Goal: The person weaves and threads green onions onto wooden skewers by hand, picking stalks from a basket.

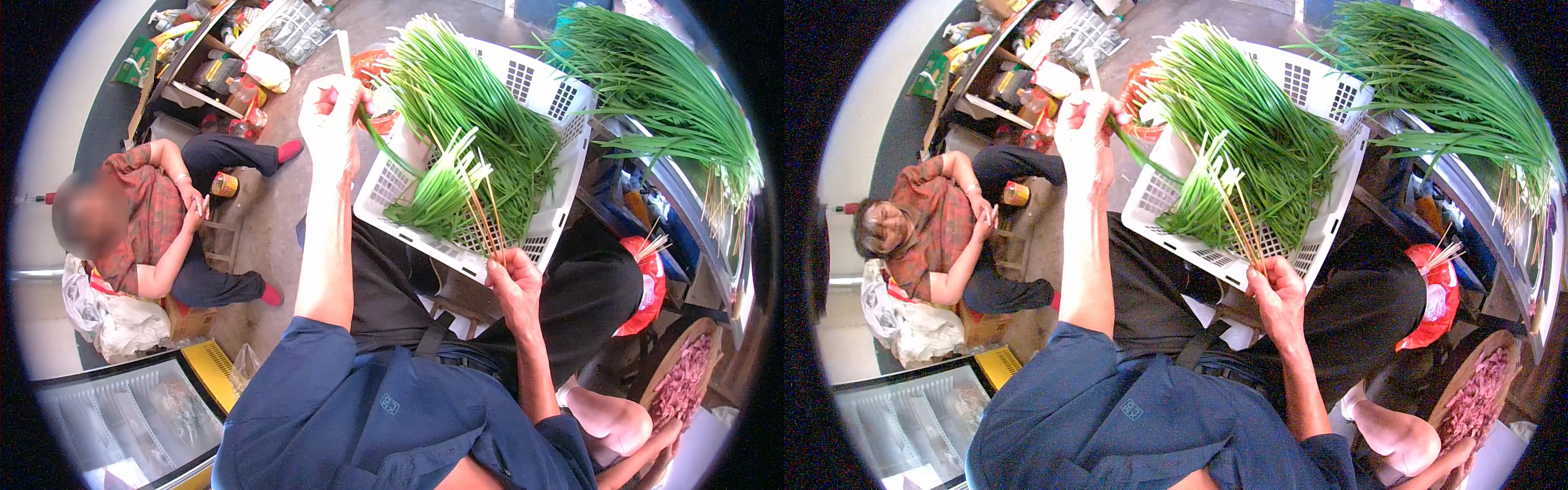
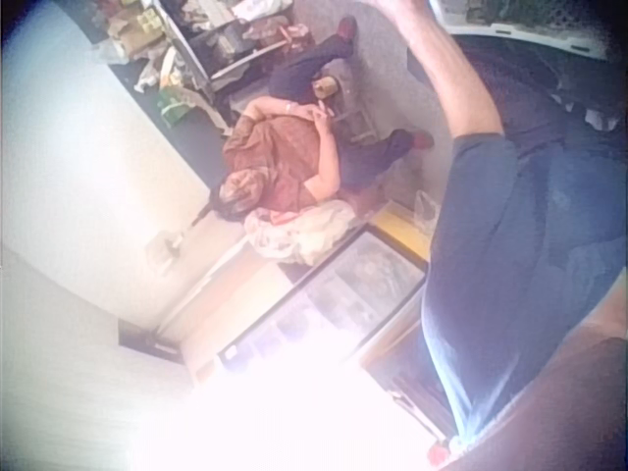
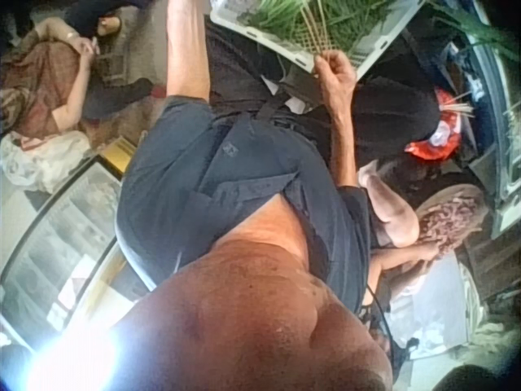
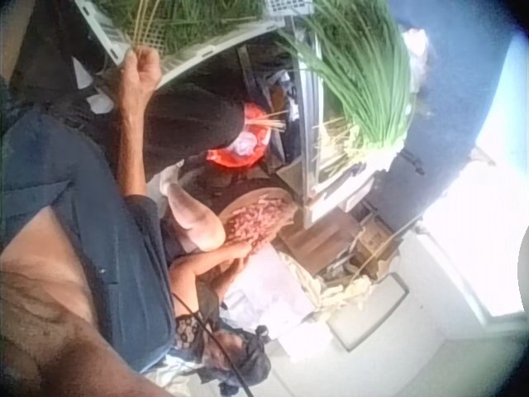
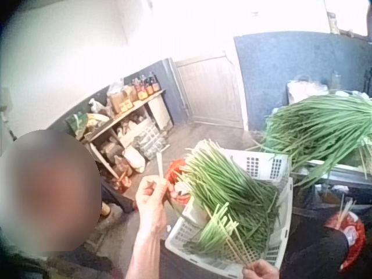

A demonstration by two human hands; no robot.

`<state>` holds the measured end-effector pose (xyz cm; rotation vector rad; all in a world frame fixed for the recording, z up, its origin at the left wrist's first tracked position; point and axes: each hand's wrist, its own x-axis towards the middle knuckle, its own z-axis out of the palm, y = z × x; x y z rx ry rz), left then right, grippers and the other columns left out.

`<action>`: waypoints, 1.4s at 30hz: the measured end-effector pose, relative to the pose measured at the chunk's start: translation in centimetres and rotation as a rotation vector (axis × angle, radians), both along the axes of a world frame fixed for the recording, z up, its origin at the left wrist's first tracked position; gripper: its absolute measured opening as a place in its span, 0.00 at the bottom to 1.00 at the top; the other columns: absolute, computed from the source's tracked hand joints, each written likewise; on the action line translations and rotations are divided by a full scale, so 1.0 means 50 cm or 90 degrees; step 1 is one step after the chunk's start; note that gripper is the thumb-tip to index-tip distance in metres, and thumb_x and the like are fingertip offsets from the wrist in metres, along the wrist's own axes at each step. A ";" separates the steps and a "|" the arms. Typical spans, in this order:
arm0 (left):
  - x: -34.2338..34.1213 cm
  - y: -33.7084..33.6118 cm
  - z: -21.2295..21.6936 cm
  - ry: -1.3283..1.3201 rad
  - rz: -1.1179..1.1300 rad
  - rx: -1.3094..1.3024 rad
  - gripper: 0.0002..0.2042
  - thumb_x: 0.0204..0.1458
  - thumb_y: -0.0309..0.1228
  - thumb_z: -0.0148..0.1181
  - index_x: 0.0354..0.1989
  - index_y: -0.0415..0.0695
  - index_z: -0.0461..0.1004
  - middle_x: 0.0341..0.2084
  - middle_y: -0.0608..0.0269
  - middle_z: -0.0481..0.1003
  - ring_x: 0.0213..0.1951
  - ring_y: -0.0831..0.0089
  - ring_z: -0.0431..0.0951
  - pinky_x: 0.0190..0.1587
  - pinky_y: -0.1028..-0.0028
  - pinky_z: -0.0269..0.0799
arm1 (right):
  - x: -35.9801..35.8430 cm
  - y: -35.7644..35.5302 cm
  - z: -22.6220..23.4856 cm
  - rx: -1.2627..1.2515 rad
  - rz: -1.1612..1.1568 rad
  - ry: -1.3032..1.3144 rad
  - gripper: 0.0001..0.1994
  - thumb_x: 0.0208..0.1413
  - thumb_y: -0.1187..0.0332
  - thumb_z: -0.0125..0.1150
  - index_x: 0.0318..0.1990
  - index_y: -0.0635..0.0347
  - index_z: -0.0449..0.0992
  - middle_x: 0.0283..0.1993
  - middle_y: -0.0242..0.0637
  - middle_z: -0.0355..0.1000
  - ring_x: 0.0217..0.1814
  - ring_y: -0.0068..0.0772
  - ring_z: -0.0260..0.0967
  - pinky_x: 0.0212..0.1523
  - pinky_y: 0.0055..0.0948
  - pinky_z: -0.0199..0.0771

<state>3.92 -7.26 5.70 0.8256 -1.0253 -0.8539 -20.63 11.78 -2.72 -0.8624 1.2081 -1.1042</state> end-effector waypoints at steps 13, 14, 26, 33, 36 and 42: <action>-0.061 0.062 -0.087 0.177 -0.283 0.226 0.08 0.53 0.20 0.55 0.41 0.36 0.71 0.33 0.59 0.75 0.32 0.72 0.74 0.36 0.73 0.71 | -0.005 0.006 -0.004 -0.020 0.024 0.014 0.04 0.56 0.73 0.59 0.34 0.63 0.72 0.24 0.26 0.69 0.24 0.13 0.62 0.26 0.15 0.62; -0.065 0.060 -0.090 0.181 -0.263 0.222 0.08 0.52 0.18 0.55 0.40 0.34 0.71 0.31 0.58 0.75 0.31 0.72 0.75 0.36 0.73 0.72 | -0.006 0.006 -0.004 -0.020 0.024 0.015 0.04 0.56 0.73 0.59 0.34 0.63 0.72 0.24 0.26 0.69 0.24 0.13 0.62 0.26 0.15 0.62; -0.078 0.064 -0.099 0.207 -0.210 0.197 0.08 0.51 0.17 0.55 0.40 0.34 0.71 0.30 0.58 0.76 0.30 0.72 0.75 0.36 0.75 0.71 | -0.006 0.005 -0.001 -0.017 0.029 0.006 0.03 0.57 0.74 0.58 0.34 0.62 0.71 0.24 0.25 0.68 0.25 0.14 0.63 0.27 0.16 0.63; -0.080 0.061 -0.105 0.210 -0.214 0.163 0.08 0.50 0.17 0.56 0.39 0.34 0.71 0.28 0.56 0.75 0.29 0.71 0.75 0.34 0.75 0.70 | -0.006 0.005 0.001 -0.007 0.033 0.008 0.03 0.56 0.73 0.59 0.34 0.62 0.71 0.24 0.25 0.68 0.25 0.14 0.63 0.27 0.16 0.63; -0.073 0.057 -0.113 0.147 -0.235 0.167 0.04 0.53 0.23 0.56 0.35 0.35 0.70 0.30 0.55 0.74 0.31 0.68 0.74 0.38 0.71 0.71 | -0.007 0.005 -0.002 -0.010 0.037 0.005 0.03 0.57 0.73 0.58 0.34 0.63 0.71 0.24 0.25 0.68 0.25 0.14 0.63 0.27 0.16 0.63; -0.071 0.062 -0.115 0.107 -0.244 0.144 0.05 0.54 0.24 0.56 0.37 0.35 0.71 0.31 0.53 0.75 0.32 0.65 0.75 0.38 0.69 0.72 | -0.008 0.008 -0.007 -0.017 0.028 0.006 0.03 0.57 0.74 0.58 0.34 0.63 0.71 0.25 0.26 0.68 0.25 0.14 0.63 0.27 0.16 0.64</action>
